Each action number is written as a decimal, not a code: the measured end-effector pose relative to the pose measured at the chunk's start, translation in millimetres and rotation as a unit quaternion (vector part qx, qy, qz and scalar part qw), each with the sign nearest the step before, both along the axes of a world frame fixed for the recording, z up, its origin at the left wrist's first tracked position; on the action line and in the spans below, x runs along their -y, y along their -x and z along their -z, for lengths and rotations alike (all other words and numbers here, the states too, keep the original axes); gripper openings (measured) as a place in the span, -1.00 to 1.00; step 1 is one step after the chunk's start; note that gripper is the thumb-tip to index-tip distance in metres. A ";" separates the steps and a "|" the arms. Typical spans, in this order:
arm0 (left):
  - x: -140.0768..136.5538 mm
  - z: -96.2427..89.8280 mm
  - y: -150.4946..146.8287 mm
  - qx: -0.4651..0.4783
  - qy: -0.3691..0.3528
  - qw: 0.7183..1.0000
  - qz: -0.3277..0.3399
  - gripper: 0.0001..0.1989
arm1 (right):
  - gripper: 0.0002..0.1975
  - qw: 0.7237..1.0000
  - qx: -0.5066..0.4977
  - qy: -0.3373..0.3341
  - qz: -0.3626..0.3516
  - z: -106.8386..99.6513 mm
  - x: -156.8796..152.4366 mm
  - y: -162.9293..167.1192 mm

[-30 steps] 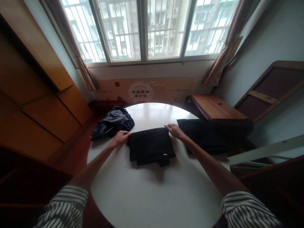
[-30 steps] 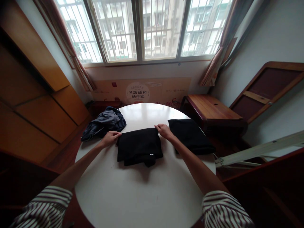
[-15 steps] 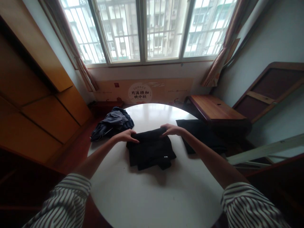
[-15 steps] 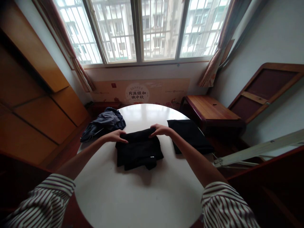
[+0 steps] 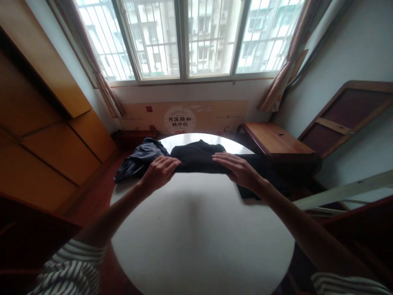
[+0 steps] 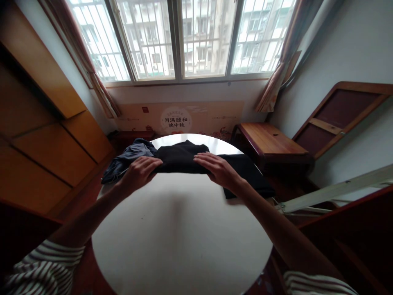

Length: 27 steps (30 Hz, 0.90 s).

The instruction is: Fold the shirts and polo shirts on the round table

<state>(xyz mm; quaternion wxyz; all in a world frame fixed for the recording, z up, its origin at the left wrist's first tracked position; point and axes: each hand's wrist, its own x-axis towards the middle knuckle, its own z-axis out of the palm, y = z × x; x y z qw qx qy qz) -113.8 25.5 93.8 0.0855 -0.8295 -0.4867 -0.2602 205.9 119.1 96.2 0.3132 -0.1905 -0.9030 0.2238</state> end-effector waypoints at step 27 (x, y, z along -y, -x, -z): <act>-25.8 93.8 2.6 0.288 0.200 0.933 -0.080 -0.66 | -0.82 0.987 -0.002 0.115 0.112 83.9 -8.5 2.9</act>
